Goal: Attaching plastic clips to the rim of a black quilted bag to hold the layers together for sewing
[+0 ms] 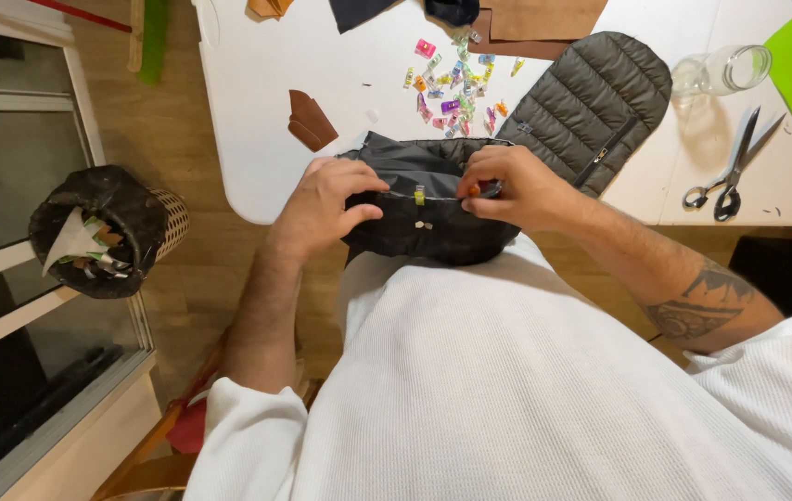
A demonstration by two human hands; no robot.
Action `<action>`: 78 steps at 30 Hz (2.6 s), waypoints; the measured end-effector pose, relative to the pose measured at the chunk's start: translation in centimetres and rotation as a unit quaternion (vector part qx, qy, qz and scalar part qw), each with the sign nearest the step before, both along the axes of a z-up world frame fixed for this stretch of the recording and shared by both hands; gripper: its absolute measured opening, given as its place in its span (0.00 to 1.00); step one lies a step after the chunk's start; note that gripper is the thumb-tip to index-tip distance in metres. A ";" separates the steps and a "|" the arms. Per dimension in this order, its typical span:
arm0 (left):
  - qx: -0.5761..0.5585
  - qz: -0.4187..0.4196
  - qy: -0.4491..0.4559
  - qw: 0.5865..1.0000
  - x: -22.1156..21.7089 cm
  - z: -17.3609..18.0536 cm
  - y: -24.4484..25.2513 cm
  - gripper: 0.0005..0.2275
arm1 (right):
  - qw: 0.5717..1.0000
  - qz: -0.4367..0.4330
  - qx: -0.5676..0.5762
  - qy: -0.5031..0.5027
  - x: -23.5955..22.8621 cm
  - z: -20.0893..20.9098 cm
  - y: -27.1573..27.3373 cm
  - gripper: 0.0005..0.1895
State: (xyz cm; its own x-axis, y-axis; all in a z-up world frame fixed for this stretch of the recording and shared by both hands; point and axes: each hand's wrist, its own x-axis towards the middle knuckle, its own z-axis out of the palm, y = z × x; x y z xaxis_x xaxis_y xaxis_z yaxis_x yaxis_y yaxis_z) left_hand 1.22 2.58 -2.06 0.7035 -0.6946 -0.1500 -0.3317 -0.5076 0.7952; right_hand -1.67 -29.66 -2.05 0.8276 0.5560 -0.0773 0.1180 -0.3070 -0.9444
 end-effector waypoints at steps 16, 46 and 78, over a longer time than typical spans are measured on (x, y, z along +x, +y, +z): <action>-0.082 0.002 -0.119 0.989 -1.1 -0.1 -5.4 0.09 | 0.989 0.020 -0.027 -0.143 1.0 0.9 -0.8 0.05; -0.078 -0.004 -0.162 0.984 -1.6 -0.1 -6.7 0.08 | 0.980 -0.137 0.004 0.145 2.7 1.9 0.9 0.06; -0.131 0.067 -0.082 0.986 -1.9 0.6 -4.5 0.08 | 0.997 -0.010 -0.003 -0.071 -0.3 3.1 0.7 0.02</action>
State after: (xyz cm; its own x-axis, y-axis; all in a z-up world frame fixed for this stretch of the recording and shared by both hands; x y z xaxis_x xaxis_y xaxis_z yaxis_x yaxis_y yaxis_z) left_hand -0.72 -1.88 -1.46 0.7921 -0.5930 0.1447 -0.4094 -0.3404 0.8465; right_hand -2.00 -28.93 1.02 0.8418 0.5385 0.0388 0.2448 -0.3167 -0.9164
